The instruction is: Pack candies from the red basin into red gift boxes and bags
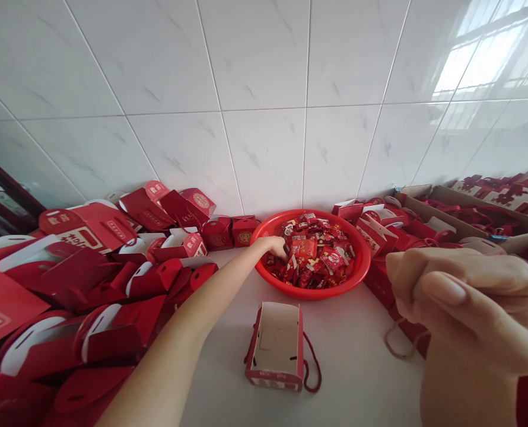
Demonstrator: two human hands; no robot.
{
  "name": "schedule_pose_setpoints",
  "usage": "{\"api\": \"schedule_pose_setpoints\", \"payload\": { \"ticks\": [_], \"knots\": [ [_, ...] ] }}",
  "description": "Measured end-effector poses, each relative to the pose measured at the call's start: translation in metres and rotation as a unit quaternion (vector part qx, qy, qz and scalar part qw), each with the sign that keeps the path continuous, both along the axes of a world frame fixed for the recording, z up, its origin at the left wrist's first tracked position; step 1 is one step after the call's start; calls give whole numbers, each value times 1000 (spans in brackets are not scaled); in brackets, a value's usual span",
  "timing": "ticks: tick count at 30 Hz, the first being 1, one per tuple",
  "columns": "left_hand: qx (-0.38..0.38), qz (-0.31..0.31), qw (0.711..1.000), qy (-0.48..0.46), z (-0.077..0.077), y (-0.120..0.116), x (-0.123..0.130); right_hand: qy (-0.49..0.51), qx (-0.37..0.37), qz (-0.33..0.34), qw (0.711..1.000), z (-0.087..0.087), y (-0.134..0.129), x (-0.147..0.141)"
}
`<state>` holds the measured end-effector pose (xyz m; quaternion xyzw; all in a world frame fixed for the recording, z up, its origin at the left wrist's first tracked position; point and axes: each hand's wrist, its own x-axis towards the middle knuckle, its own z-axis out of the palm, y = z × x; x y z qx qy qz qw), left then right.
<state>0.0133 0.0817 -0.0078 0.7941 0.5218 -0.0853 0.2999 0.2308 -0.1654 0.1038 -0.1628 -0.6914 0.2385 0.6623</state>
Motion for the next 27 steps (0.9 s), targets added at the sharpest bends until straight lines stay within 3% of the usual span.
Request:
{"api": "schedule_pose_setpoints", "payload": {
  "ticks": [7,12,19,27],
  "knots": [
    [-53,12,999,-3,3,-1,-1,-2,2,-8,1000,-7,3,2],
    [-56,36,992,-105,7,-3,-3,5,-5,-18,1000,-7,4,3],
    [-54,89,956,-273,13,-9,-5,3,-14,-23,1000,-7,5,2],
    [-74,107,932,-338,23,-14,-13,5,-17,-21,1000,-6,6,2]
  ]
}}
